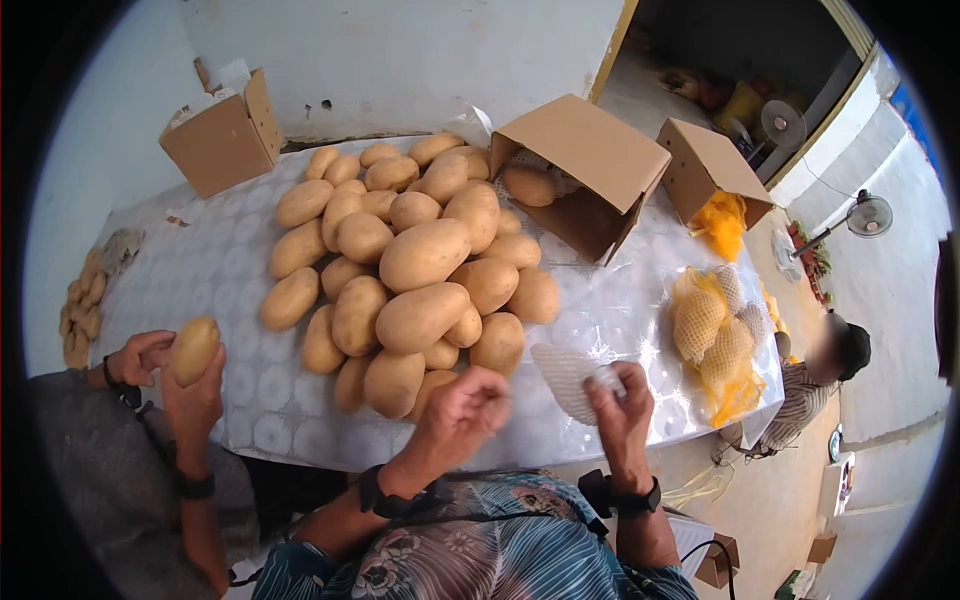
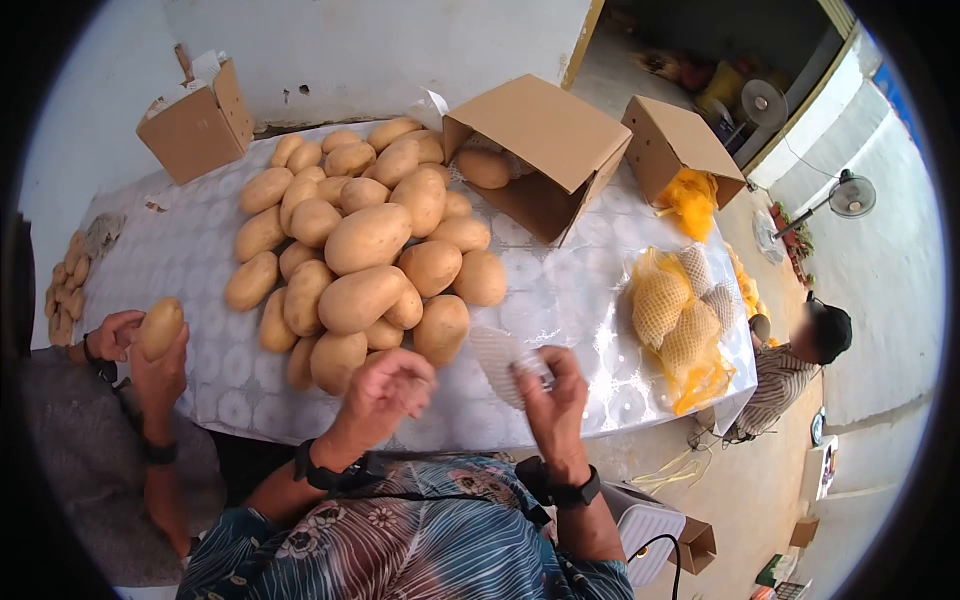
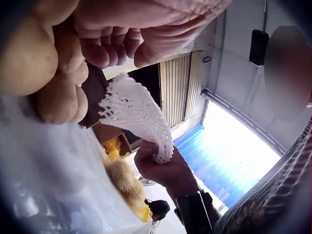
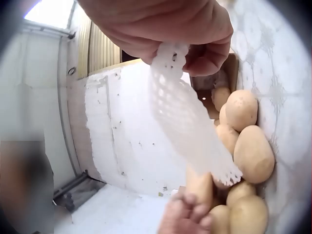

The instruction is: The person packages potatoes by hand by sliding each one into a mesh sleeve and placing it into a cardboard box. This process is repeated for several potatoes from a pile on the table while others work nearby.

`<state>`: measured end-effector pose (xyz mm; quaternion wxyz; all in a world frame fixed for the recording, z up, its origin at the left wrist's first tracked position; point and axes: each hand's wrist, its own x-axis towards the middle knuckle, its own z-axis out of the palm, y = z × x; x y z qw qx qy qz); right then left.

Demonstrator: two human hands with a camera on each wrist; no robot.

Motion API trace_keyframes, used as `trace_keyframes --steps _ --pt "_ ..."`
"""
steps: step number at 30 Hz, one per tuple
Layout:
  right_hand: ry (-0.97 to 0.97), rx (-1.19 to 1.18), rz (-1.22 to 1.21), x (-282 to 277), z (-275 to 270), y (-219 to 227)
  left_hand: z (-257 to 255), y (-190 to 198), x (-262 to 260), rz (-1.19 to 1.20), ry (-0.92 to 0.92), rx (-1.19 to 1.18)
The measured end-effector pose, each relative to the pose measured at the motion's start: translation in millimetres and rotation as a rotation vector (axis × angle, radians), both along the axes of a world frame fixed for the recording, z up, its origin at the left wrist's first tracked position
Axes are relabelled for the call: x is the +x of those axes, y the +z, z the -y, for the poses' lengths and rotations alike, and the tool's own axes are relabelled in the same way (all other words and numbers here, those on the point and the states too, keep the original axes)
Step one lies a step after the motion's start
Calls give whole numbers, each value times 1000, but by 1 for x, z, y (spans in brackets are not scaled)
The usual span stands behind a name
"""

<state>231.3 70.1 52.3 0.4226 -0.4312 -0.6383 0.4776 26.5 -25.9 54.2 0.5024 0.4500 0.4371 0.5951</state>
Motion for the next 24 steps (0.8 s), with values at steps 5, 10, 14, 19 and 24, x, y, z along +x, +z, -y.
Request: trace_keyframes --steps 5,10,14,19,24 --pt "497 284 174 -17 16 19 -16 -20 21 -147 35 -16" --pt "435 -128 40 7 8 4 -14 -23 12 231 18 -111" --pt "428 -446 -85 15 -5 -12 -13 -11 18 227 -60 -106" --pt "176 -645 -653 5 -17 -45 -11 -20 19 69 -67 -160" --pt "204 -654 -798 21 -41 -46 -7 -19 11 7 85 -176"
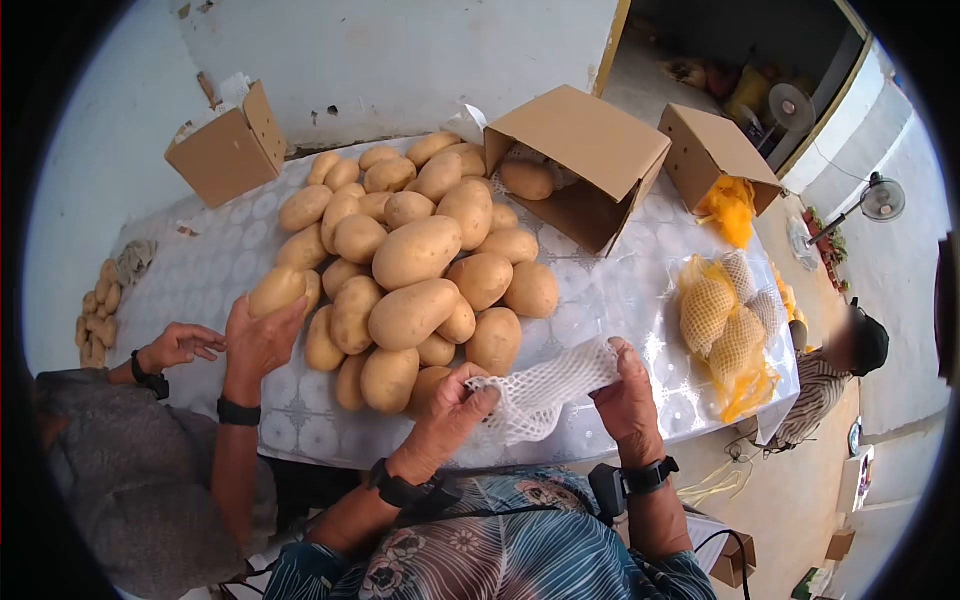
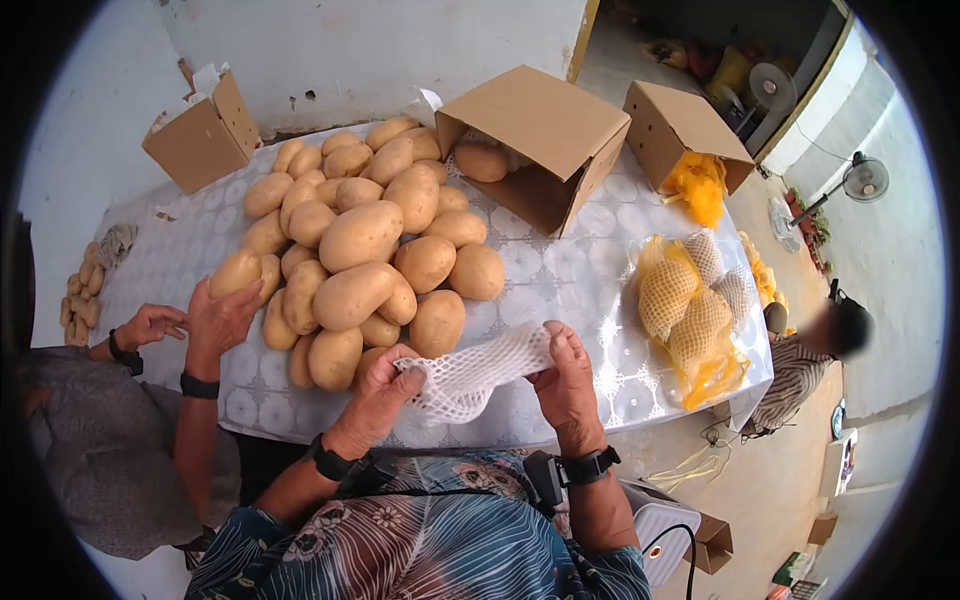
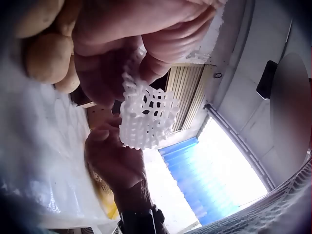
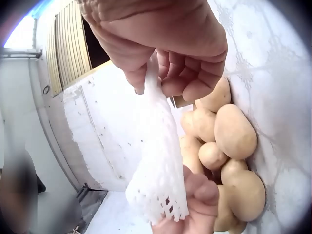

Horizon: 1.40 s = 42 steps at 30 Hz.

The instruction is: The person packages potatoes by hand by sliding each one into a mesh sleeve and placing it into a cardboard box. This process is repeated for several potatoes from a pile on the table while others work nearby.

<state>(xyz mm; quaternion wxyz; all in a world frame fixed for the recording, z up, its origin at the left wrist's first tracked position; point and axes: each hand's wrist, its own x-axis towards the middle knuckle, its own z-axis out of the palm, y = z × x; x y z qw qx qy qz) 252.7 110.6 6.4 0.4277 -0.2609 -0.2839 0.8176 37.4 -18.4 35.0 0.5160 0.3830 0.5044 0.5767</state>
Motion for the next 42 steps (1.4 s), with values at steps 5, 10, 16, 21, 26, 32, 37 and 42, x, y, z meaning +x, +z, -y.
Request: trace_keyframes --steps 5,10,16,21,26,32,37,42 --pt "231 53 176 -8 18 3 -5 -27 -3 238 -25 -16" --pt "469 -150 162 -14 30 -1 -11 -23 6 511 -2 -65" --pt "265 -84 164 -20 15 -4 -16 -43 2 248 -372 -235" --pt "177 218 492 -15 18 12 -24 -20 20 141 -107 41" --pt "165 266 490 -18 34 26 -28 -38 23 -3 -5 -6" --pt "108 182 528 11 30 11 -35 -42 32 -25 -9 -86" --pt "219 215 592 6 31 21 -43 -49 50 -127 -112 36" --pt "8 27 329 32 11 0 -42 -40 44 -99 -254 -181"
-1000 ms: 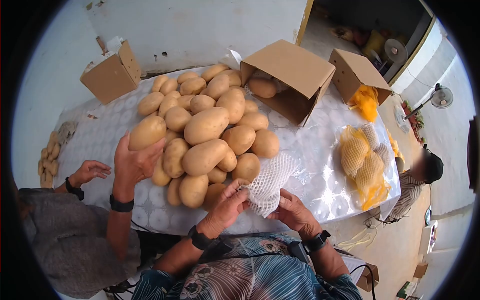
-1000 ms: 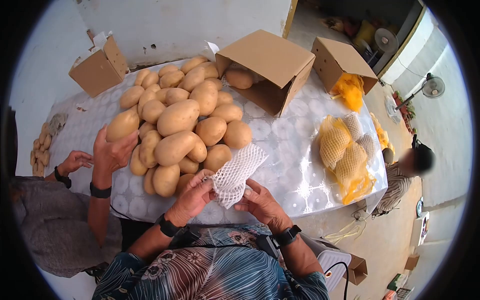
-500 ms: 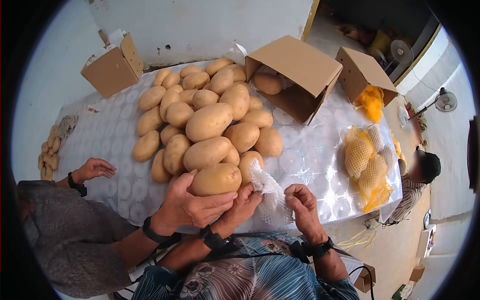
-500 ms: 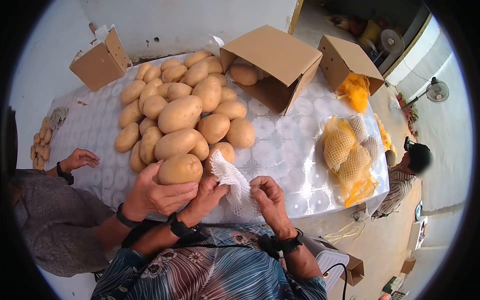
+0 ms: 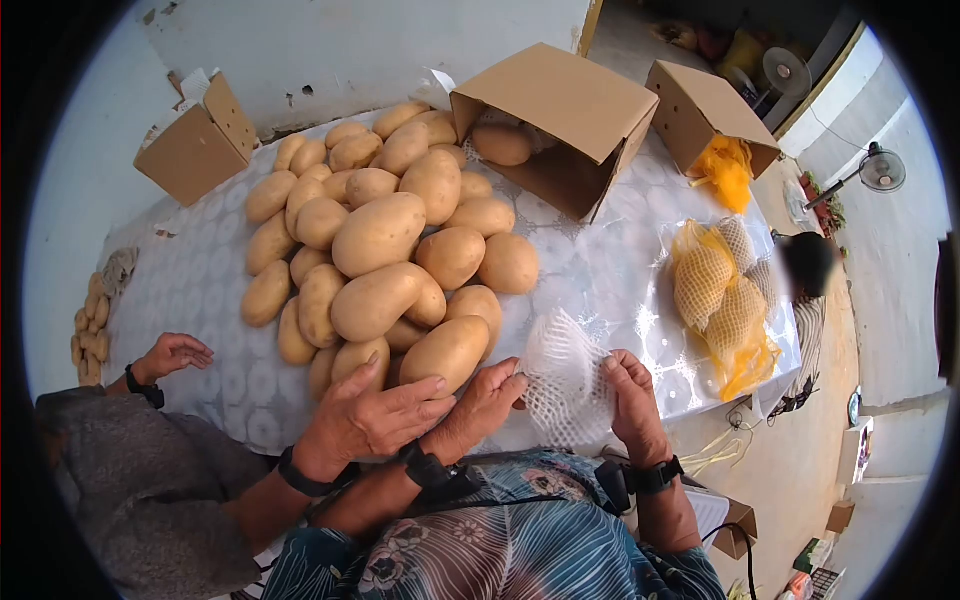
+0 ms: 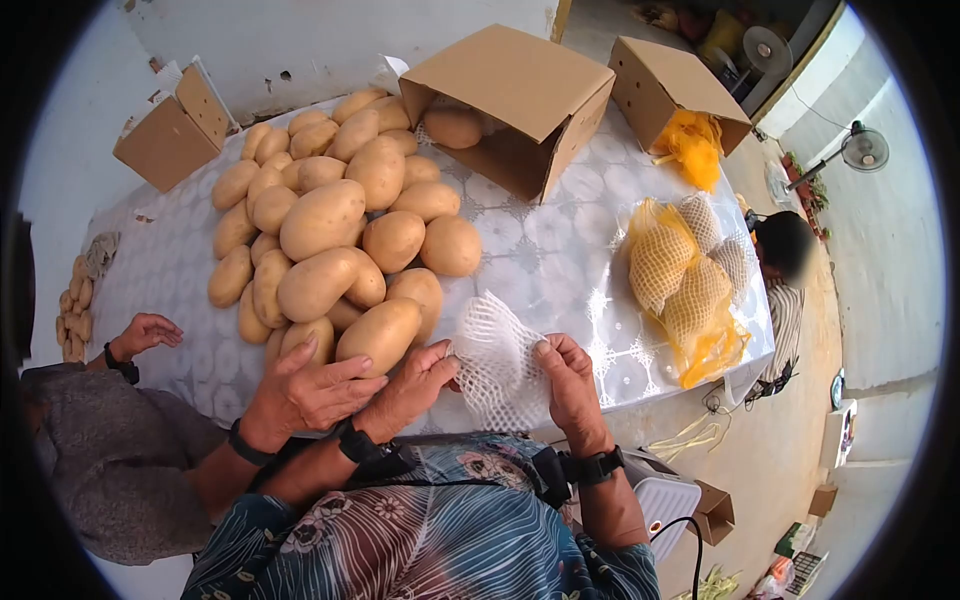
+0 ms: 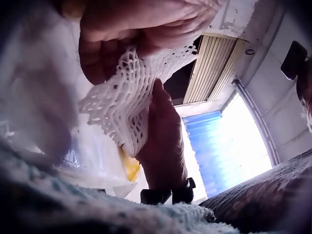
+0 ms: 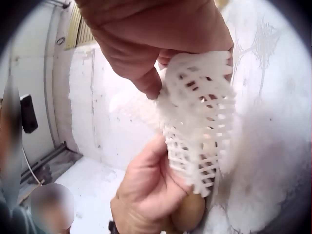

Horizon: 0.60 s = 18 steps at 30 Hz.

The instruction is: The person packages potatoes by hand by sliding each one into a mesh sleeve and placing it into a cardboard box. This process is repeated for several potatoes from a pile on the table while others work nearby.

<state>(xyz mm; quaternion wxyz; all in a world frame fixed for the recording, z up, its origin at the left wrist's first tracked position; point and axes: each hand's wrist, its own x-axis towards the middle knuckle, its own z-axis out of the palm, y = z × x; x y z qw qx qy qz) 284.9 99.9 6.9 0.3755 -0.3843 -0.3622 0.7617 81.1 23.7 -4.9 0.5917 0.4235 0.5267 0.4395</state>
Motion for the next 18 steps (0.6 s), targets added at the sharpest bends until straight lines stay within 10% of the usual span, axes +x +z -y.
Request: trace_keyframes --steps 7,10,13,18 --pt "62 5 155 4 8 -26 1 -47 -4 381 88 -212" --pt "104 229 644 6 6 -11 8 -46 -6 324 107 -262" --pt "14 906 835 -20 3 19 13 -49 -16 171 90 -248" --pt "453 1522 720 -105 -1 61 21 -47 -22 82 86 -196"
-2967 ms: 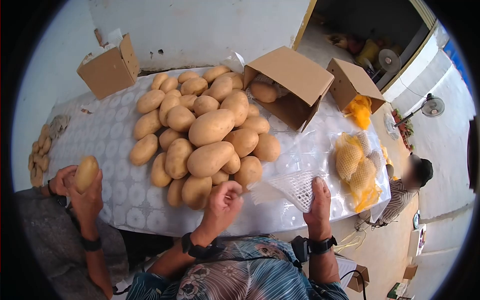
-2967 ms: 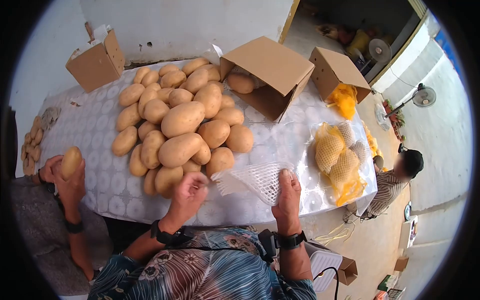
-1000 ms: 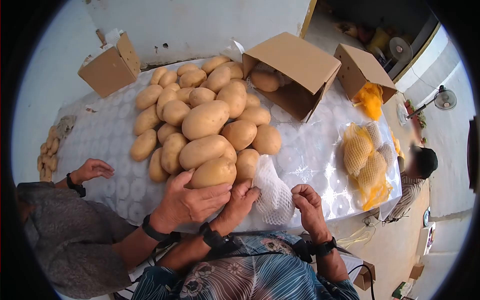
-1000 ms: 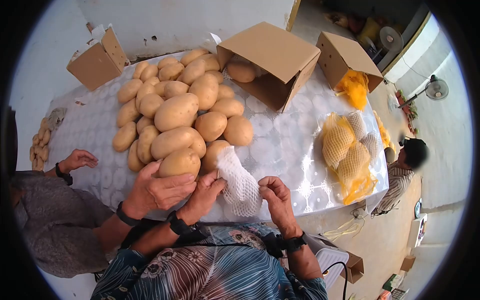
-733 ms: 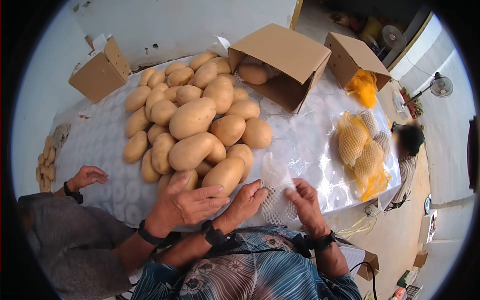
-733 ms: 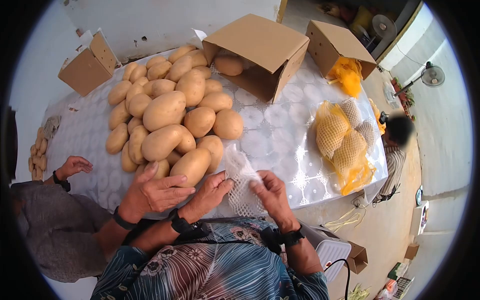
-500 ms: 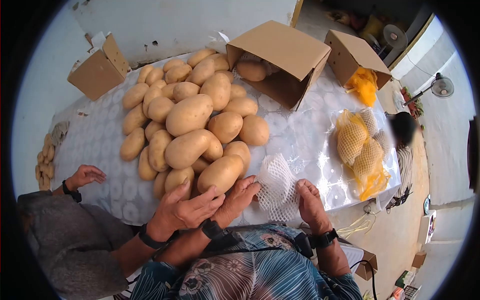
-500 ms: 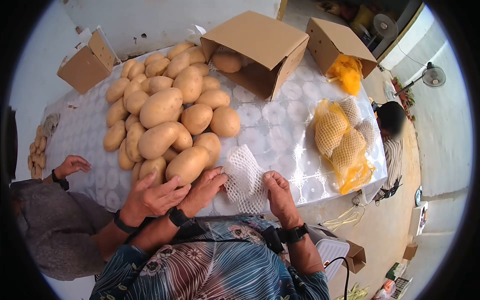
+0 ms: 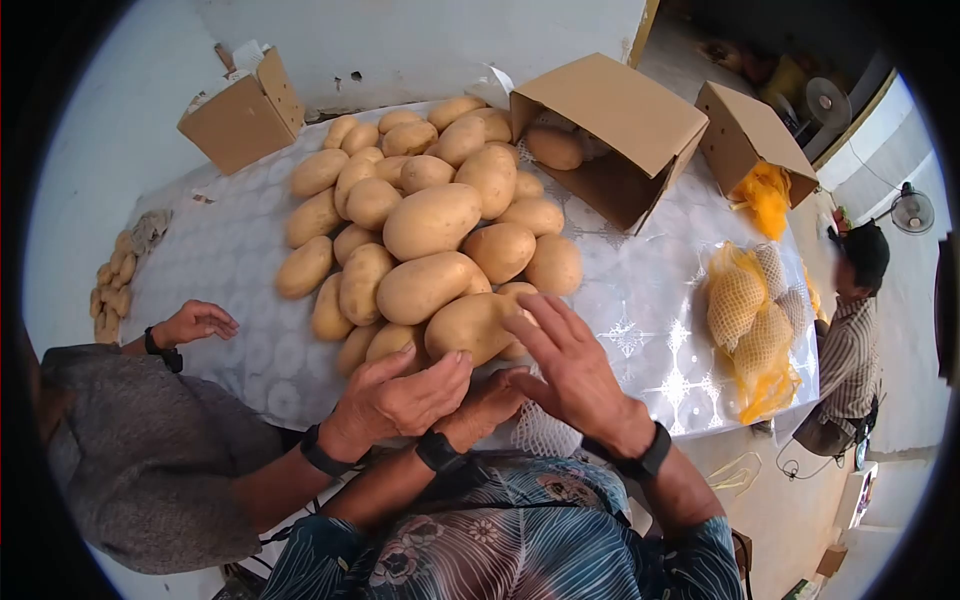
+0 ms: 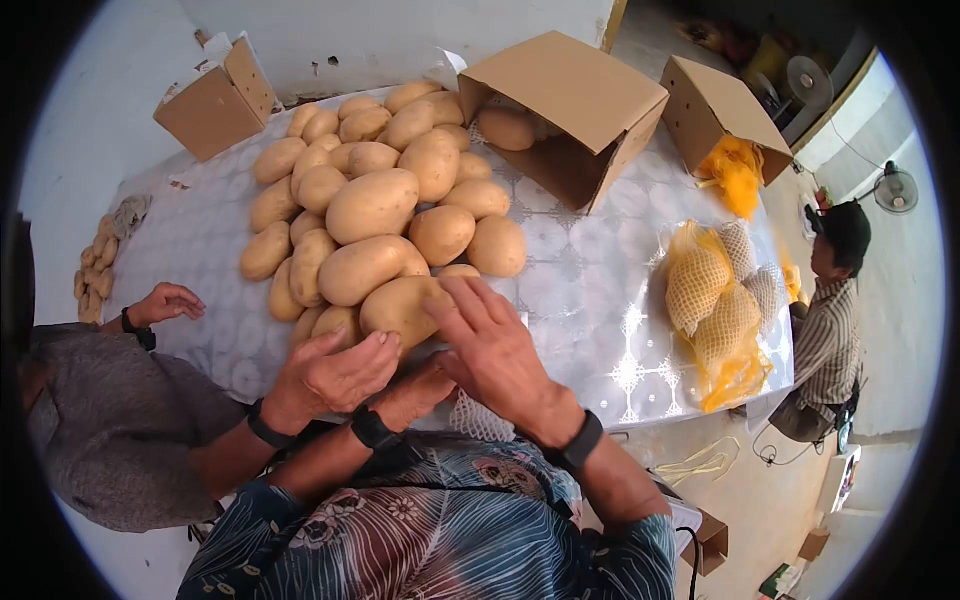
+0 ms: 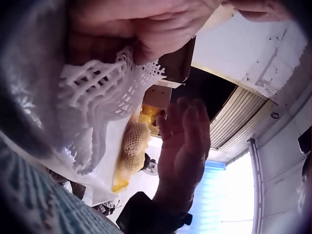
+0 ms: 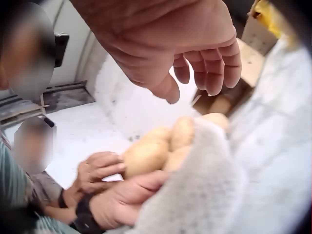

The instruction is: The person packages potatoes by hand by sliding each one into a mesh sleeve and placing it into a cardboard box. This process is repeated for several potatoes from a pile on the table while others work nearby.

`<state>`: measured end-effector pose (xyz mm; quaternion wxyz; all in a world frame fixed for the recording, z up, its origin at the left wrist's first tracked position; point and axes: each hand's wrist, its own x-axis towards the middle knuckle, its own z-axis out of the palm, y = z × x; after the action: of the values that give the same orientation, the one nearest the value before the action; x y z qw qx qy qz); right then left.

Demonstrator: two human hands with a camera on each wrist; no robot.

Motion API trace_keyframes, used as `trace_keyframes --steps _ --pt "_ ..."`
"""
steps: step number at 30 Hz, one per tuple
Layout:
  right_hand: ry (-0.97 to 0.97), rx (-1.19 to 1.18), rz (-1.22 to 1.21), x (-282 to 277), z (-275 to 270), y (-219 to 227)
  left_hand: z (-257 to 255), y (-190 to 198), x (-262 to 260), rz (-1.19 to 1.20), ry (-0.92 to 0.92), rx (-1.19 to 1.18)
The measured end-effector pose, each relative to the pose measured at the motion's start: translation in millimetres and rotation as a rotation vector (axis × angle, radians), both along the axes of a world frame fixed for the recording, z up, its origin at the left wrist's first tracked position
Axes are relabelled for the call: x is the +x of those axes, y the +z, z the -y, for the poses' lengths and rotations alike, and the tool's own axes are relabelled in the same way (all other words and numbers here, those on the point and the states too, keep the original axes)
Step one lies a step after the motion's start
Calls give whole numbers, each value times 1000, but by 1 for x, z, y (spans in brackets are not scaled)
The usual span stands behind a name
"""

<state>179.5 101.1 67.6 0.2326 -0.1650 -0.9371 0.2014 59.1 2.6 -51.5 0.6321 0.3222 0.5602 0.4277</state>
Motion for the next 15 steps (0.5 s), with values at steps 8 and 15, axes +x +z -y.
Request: trace_keyframes --steps 8,15 --pt "63 -48 274 -43 -7 2 14 -24 -10 63 95 132" --pt "60 -285 37 -39 -7 -30 4 -14 4 -44 158 75"
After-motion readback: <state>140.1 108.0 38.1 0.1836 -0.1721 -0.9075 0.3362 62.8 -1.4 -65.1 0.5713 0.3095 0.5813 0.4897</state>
